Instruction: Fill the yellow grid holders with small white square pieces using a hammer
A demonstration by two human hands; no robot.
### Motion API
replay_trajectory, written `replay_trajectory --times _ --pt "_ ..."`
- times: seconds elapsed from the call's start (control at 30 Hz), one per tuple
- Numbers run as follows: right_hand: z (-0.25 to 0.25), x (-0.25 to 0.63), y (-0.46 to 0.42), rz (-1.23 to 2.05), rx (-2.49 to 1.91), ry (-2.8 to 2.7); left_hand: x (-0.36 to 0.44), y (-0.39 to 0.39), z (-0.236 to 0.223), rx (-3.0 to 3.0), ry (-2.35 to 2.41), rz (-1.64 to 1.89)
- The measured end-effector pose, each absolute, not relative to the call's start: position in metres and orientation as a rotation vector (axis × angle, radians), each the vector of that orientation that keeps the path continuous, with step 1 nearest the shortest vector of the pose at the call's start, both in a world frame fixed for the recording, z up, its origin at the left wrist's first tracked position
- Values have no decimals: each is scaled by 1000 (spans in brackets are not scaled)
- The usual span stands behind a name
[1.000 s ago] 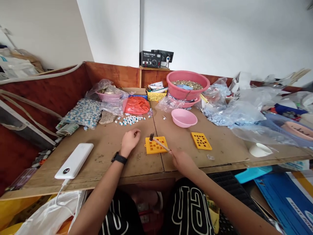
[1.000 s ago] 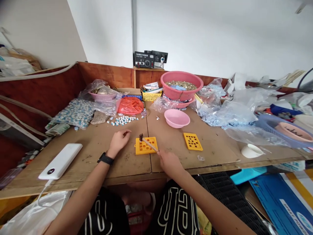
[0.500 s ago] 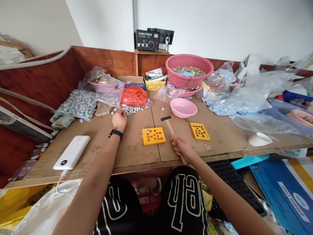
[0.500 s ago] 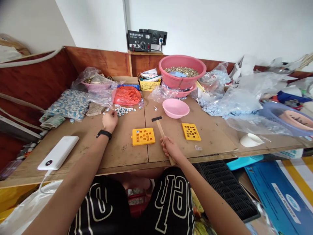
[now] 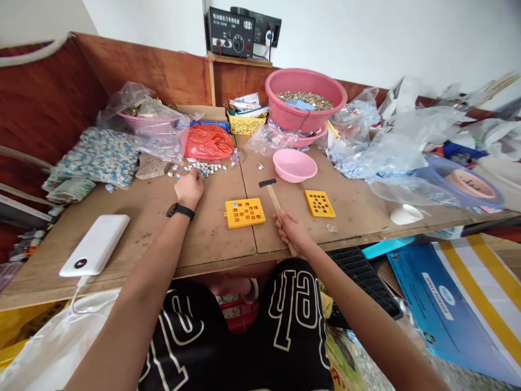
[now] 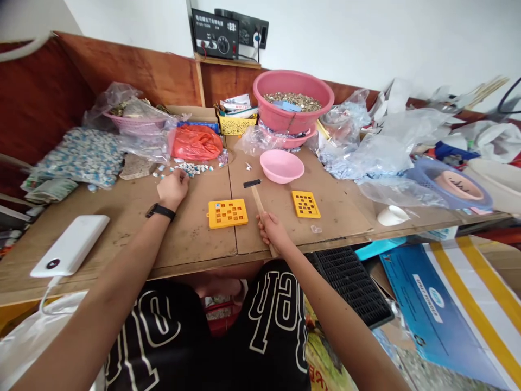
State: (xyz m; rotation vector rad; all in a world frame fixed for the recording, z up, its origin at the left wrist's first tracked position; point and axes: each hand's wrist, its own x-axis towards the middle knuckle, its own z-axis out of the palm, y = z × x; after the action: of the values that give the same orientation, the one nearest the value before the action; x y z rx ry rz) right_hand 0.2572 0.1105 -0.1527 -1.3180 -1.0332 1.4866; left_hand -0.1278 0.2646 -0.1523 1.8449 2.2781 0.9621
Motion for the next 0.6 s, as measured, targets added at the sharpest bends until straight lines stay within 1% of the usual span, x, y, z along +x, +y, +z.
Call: replay_trajectory --times 0.17,0.27,0.33,0.47,0.6 --pt "-158 255 109 1431 -1326 -1029 -128 257 -161 1848 1717 1455" --pt "-160 255 109 1420 -1344 -1017 -110 250 -161 1795 1440 1582" --pt "-161 254 109 1411 -1351 -1015 -93 245 -159 1758 1286 1561" --pt "-161 253 109 1390 -1350 -1012 -61 227 -151 1724 1043 1414" --pt "-161 252 109 1388 -1356 -1008 -51 208 -143 1948 1015 1236"
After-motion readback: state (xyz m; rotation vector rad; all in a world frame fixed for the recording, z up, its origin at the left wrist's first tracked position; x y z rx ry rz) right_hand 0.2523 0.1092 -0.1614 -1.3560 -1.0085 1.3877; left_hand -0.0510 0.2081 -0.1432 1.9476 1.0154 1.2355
